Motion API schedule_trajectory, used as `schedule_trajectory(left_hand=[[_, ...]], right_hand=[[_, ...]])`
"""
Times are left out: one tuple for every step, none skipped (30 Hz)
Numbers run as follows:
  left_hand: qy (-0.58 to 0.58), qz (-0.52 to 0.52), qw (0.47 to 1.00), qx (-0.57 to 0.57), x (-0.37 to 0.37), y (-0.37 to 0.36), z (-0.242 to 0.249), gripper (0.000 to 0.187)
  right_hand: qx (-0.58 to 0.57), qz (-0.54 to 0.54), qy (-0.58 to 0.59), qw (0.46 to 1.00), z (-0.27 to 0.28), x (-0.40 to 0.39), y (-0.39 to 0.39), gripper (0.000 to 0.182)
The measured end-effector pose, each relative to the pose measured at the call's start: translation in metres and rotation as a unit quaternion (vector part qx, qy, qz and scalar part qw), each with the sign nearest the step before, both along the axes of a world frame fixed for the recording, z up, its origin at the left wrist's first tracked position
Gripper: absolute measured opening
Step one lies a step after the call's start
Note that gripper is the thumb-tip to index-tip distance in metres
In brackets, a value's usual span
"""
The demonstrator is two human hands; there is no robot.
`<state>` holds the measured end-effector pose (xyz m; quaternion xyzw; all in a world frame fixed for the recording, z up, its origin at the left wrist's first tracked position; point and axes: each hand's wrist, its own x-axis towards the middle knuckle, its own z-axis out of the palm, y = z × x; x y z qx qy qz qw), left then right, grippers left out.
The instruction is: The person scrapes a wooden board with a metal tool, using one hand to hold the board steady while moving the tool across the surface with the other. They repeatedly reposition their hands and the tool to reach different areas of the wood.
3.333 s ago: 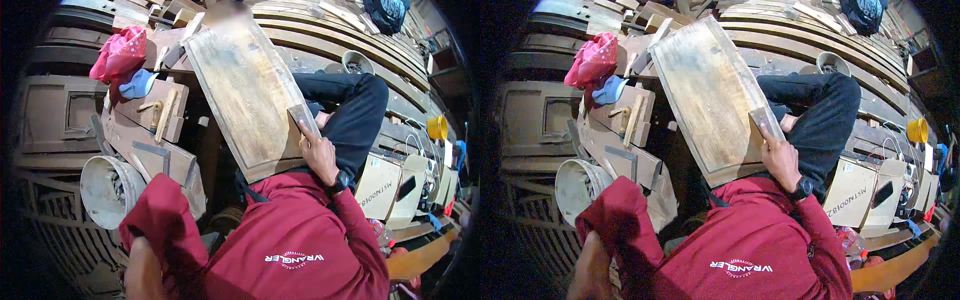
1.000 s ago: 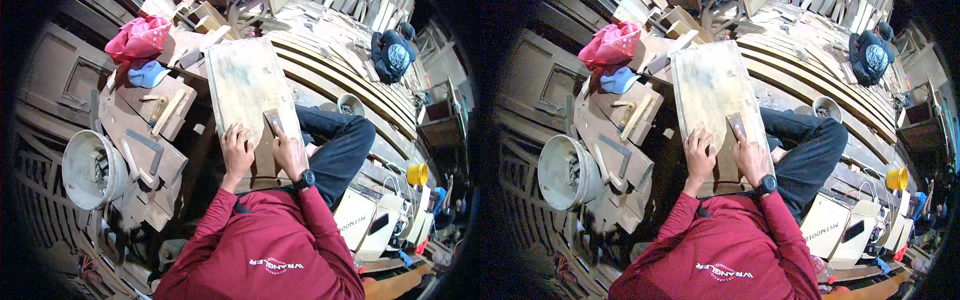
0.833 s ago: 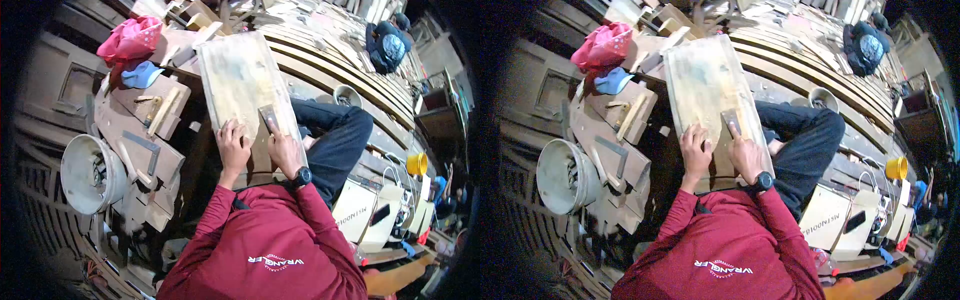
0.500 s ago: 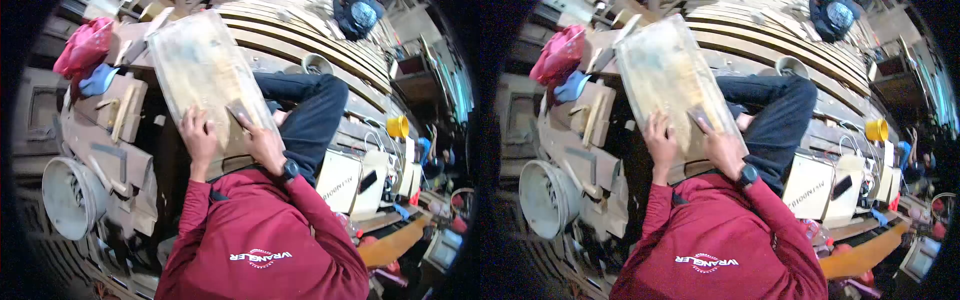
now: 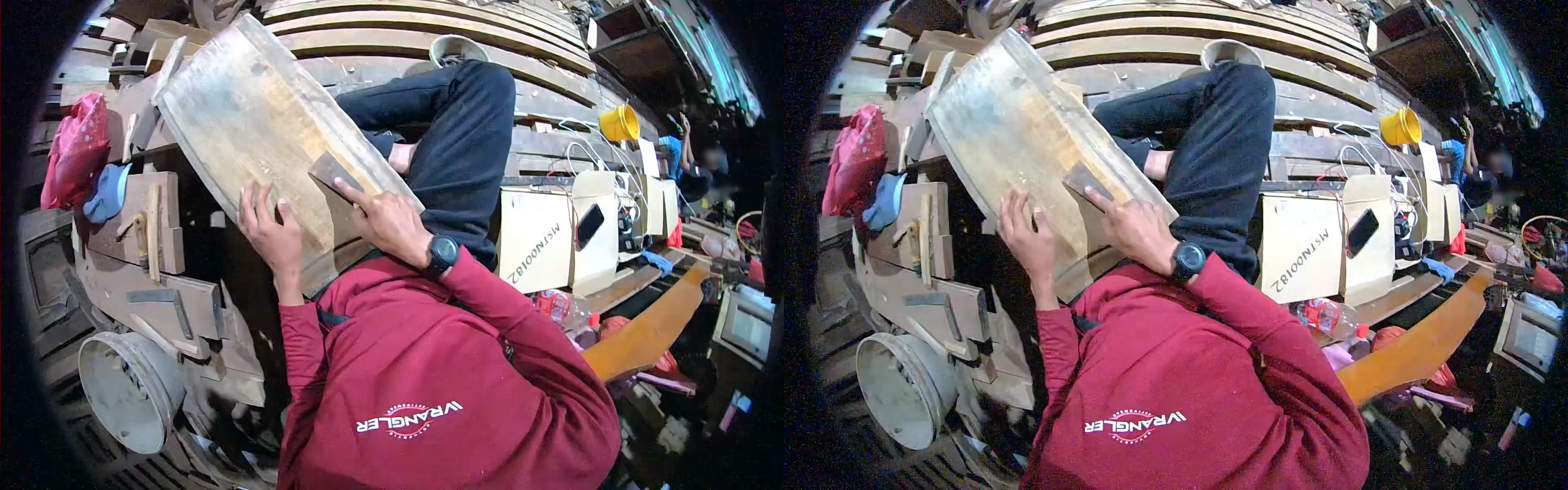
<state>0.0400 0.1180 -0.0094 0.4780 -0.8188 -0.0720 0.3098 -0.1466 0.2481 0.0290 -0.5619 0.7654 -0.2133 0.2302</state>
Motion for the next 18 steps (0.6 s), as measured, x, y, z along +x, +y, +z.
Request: schedule_trajectory(left_hand=[[-0.002, 0.003, 1.000, 0.003, 0.000, 0.000, 0.001, 0.036], [-0.008, 0.009, 1.000, 0.006, -0.001, 0.000, 0.001, 0.035], [-0.013, 0.016, 1.000, 0.010, -0.003, 0.001, 0.003, 0.034], [-0.021, 0.019, 0.999, 0.016, -0.003, 0.003, 0.004, 0.034], [0.020, 0.000, 0.999, 0.038, -0.004, 0.003, 0.006, 0.035], [0.007, 0.005, 0.999, 0.031, -0.005, 0.002, 0.005, 0.035], [-0.007, 0.009, 1.000, 0.024, -0.004, 0.002, 0.005, 0.036], [-0.022, 0.014, 1.000, 0.015, -0.004, 0.003, 0.005, 0.037], [-0.019, 0.008, 1.000, 0.008, -0.004, 0.003, 0.005, 0.038], [-0.015, 0.007, 1.000, 0.017, -0.005, 0.003, 0.005, 0.038], [-0.011, 0.009, 1.000, 0.024, -0.004, 0.003, 0.004, 0.037], [-0.007, 0.011, 0.999, 0.029, -0.003, 0.001, 0.003, 0.037], [-0.009, 0.002, 1.000, 0.020, -0.001, -0.001, 0.002, 0.036], [-0.004, 0.002, 1.000, 0.019, 0.000, -0.002, 0.001, 0.037], [0.000, 0.002, 1.000, 0.018, 0.000, 0.000, 0.001, 0.037], [0.005, 0.002, 1.000, 0.019, -0.001, 0.001, 0.001, 0.037], [0.005, 0.001, 1.000, 0.023, -0.001, 0.000, 0.001, 0.037], [-0.001, -0.001, 1.000, 0.015, -0.001, -0.001, 0.001, 0.037]], right_hand=[[-0.026, -0.003, -0.006, 1.000, -0.001, -0.001, 0.010, 0.060], [-0.023, -0.005, -0.001, 1.000, -0.002, -0.002, 0.014, 0.058], [-0.019, -0.007, 0.005, 1.000, -0.004, -0.003, 0.014, 0.057], [-0.013, -0.011, 0.008, 1.000, -0.006, -0.003, 0.015, 0.055], [-0.010, -0.004, 0.030, 1.000, 0.004, -0.003, 0.009, 0.055], [-0.011, 0.003, 0.018, 1.000, 0.003, -0.004, -0.003, 0.055], [-0.031, 0.000, 0.023, 0.999, 0.001, -0.005, -0.018, 0.056], [-0.052, -0.003, 0.028, 0.998, -0.003, -0.005, -0.034, 0.057], [-0.076, -0.010, 0.030, 0.997, -0.010, -0.005, -0.052, 0.058], [-0.102, -0.017, 0.031, 0.994, -0.017, -0.003, -0.070, 0.059], [-0.129, -0.023, 0.032, 0.991, -0.018, -0.003, -0.080, 0.059], [-0.122, -0.028, 0.032, 0.992, -0.019, -0.003, -0.084, 0.060], [-0.116, -0.032, 0.032, 0.992, -0.016, -0.003, -0.088, 0.060], [-0.110, -0.035, 0.032, 0.993, -0.014, -0.001, -0.092, 0.060], [-0.120, -0.027, 0.025, 0.992, -0.014, -0.001, -0.085, 0.059], [-0.126, -0.023, -0.009, 0.992, -0.015, -0.001, -0.075, 0.056], [-0.112, -0.014, -0.009, 0.994, -0.012, -0.002, -0.060, 0.055], [-0.097, -0.002, -0.009, 0.995, -0.010, -0.003, -0.042, 0.055]])
